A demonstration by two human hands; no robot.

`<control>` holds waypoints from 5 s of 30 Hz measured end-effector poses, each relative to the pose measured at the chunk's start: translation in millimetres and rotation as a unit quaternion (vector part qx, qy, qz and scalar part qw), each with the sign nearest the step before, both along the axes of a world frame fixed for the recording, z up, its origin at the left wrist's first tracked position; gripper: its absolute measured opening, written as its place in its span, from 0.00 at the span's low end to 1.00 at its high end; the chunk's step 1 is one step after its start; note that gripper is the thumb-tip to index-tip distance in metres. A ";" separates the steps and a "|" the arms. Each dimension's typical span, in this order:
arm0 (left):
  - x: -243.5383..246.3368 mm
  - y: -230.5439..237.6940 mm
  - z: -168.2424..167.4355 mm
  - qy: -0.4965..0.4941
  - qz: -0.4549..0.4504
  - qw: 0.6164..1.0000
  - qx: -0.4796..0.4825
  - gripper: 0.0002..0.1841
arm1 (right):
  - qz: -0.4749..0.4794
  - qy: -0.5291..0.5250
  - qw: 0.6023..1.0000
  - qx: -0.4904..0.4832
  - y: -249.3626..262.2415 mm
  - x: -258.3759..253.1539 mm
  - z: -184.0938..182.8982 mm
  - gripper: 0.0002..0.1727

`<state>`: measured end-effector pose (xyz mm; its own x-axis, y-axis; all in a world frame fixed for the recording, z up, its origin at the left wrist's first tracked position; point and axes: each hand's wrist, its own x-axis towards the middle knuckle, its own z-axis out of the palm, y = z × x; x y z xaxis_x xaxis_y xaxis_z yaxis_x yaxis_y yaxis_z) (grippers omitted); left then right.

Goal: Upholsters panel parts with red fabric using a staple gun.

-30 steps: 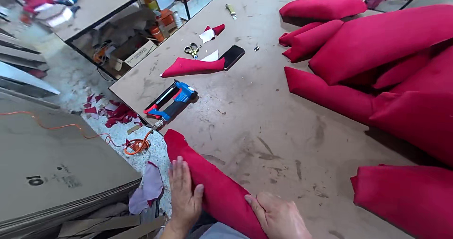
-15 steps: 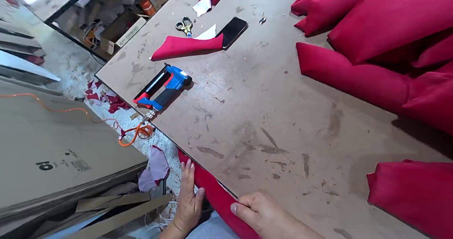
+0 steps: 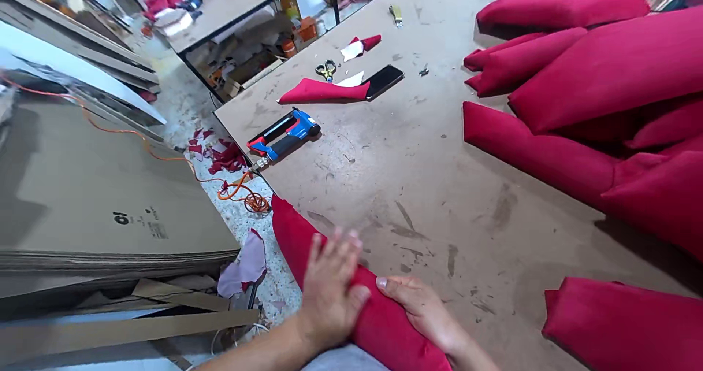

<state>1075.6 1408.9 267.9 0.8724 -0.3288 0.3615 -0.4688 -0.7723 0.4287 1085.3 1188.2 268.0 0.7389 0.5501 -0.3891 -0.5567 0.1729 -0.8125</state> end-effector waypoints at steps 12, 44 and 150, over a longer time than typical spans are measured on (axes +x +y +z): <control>-1.7 26.9 -46.9 0.002 -0.090 0.994 -0.060 0.37 | 0.104 0.047 0.971 -0.209 15.5 -21.2 19.4 0.27; 23.0 92.3 -48.4 0.020 -0.227 0.970 0.084 0.55 | 0.106 -0.153 0.955 -0.232 8.8 -49.7 7.0 0.24; 115.1 -46.2 160.5 0.858 -0.068 0.505 0.059 0.22 | -0.192 0.006 0.979 0.073 -27.6 -128.0 -24.8 0.09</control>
<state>1190.7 1362.7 428.3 -0.1672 -0.3591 -0.9182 0.4627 -0.8510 0.2486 957.3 1160.6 243.1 0.8977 0.2831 -0.3376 -0.4377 0.4846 -0.7573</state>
